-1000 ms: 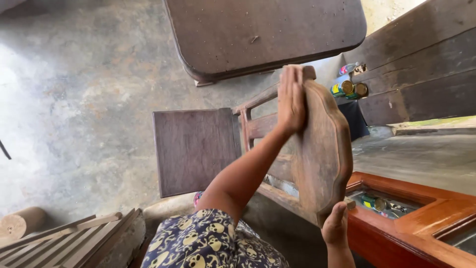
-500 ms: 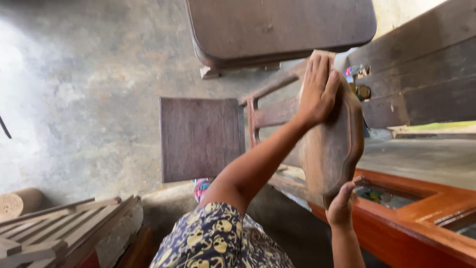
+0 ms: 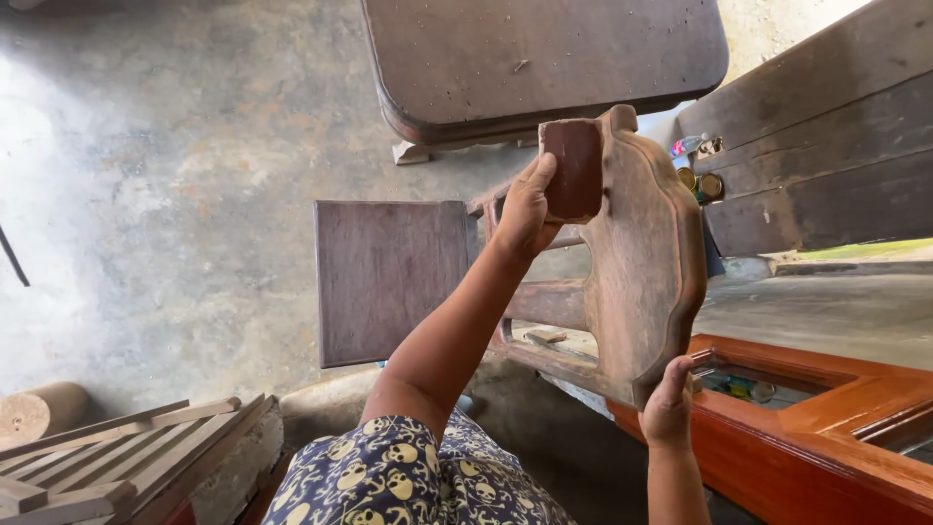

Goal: Sanding the wooden backrest of a chair using sandpaper

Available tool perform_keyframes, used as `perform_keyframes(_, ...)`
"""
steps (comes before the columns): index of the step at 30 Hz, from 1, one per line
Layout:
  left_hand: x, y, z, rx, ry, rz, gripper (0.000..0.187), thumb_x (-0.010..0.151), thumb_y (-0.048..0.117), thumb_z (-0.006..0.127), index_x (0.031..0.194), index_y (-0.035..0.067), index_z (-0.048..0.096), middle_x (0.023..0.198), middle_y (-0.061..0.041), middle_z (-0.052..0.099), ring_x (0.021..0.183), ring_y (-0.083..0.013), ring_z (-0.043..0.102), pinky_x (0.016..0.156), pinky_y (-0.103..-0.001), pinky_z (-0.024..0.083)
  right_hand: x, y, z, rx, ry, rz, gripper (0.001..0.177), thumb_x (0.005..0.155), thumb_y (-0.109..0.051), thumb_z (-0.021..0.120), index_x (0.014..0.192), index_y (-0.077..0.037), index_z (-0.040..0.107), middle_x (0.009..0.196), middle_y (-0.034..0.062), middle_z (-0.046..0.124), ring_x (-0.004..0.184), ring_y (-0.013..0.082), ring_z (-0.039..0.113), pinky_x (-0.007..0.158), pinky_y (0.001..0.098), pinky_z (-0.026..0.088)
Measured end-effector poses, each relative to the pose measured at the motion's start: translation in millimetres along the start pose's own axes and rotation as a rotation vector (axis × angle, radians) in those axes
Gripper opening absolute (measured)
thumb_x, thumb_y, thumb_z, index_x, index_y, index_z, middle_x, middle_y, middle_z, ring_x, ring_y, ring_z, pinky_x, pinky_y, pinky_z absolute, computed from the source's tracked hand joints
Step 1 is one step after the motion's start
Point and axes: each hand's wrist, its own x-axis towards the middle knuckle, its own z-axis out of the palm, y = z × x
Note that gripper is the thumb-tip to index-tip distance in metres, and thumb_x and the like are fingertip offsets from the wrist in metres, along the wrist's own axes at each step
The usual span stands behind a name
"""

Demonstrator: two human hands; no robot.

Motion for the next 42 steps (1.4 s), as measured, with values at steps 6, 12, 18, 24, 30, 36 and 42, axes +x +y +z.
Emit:
perform_keyframes(6, -14, 19, 37, 0.180, -0.038, -0.040, 0.062, 0.108, 0.008, 0.041, 0.167, 0.019, 0.027, 0.164, -0.019, 0.036, 0.131, -0.0289, 0.053, 0.103, -0.044, 0.053, -4, -20, 9, -0.064, -0.016, -0.054, 0.102, 0.094, -0.075, 0.024, 0.151, 0.009, 0.037, 0.160, 0.0242, 0.041, 0.143, 0.0359, 0.043, 0.118, 0.0435, 0.034)
perform_keyframes(12, -39, -3, 40, 1.263, -0.034, 0.282, 0.045, 0.109, 0.008, 0.043, 0.154, 0.016, 0.046, 0.163, -0.008, 0.047, 0.144, -0.0263, 0.053, 0.119, -0.034, 0.045, 0, -3, 3, 0.016, 0.005, -0.018, 0.100, 0.096, -0.072, 0.027, 0.150, 0.011, 0.036, 0.159, 0.0233, 0.042, 0.140, 0.0330, 0.044, 0.116, 0.0425, 0.035)
perform_keyframes(18, -77, -36, 67, 1.766, -0.177, 0.095, 0.066, 0.104, 0.032, 0.039, 0.165, 0.030, 0.015, 0.170, -0.038, 0.013, 0.133, -0.0612, 0.037, 0.107, -0.064, 0.041, -2, -5, 1, 0.058, 0.044, 0.044, 0.099, 0.095, -0.075, 0.029, 0.142, 0.011, 0.045, 0.151, 0.0207, 0.052, 0.131, 0.0300, 0.052, 0.109, 0.0417, 0.043)
perform_keyframes(24, -62, -33, 53, 1.691, -0.103, 0.135, 0.068, 0.103, 0.056, 0.036, 0.165, 0.032, 0.023, 0.156, -0.024, 0.037, 0.131, -0.0461, 0.044, 0.105, -0.057, 0.041, -3, -15, 7, 0.062, 0.013, 0.036, 0.103, 0.092, -0.077, 0.028, 0.151, 0.007, 0.039, 0.157, 0.0211, 0.045, 0.139, 0.0316, 0.047, 0.115, 0.0428, 0.038)
perform_keyframes(30, -50, -69, 22, 1.562, -0.182, 0.505, 0.057, 0.113, 0.051, 0.030, 0.167, 0.033, 0.024, 0.182, -0.011, 0.009, 0.170, -0.0385, 0.011, 0.136, -0.055, 0.014, -8, -44, 23, 0.100, -0.062, 0.042, 0.103, 0.088, -0.076, 0.027, 0.160, -0.003, 0.027, 0.166, 0.0176, 0.036, 0.147, 0.0333, 0.040, 0.120, 0.0465, 0.034)
perform_keyframes(36, -141, -87, 76, 1.414, -0.180, 0.458, 0.068, 0.110, 0.044, 0.012, 0.162, 0.000, 0.019, 0.175, -0.025, 0.012, 0.166, -0.0452, 0.004, 0.135, -0.064, 0.000, -6, -50, 29, 0.226, -0.188, 0.035, 0.108, 0.081, -0.078, 0.037, 0.164, -0.011, 0.022, 0.171, 0.0077, 0.030, 0.153, 0.0256, 0.033, 0.123, 0.0431, 0.028)
perform_keyframes(42, -29, -106, 44, 1.593, -0.007, 0.314, 0.073, 0.105, 0.051, 0.018, 0.167, 0.012, 0.012, 0.178, -0.018, 0.005, 0.165, -0.0443, 0.000, 0.126, -0.074, 0.001, -4, -40, 20, 0.192, -0.153, 0.069, 0.103, 0.085, -0.077, 0.029, 0.164, -0.011, 0.027, 0.168, 0.0088, 0.035, 0.149, 0.0260, 0.039, 0.120, 0.0424, 0.034)
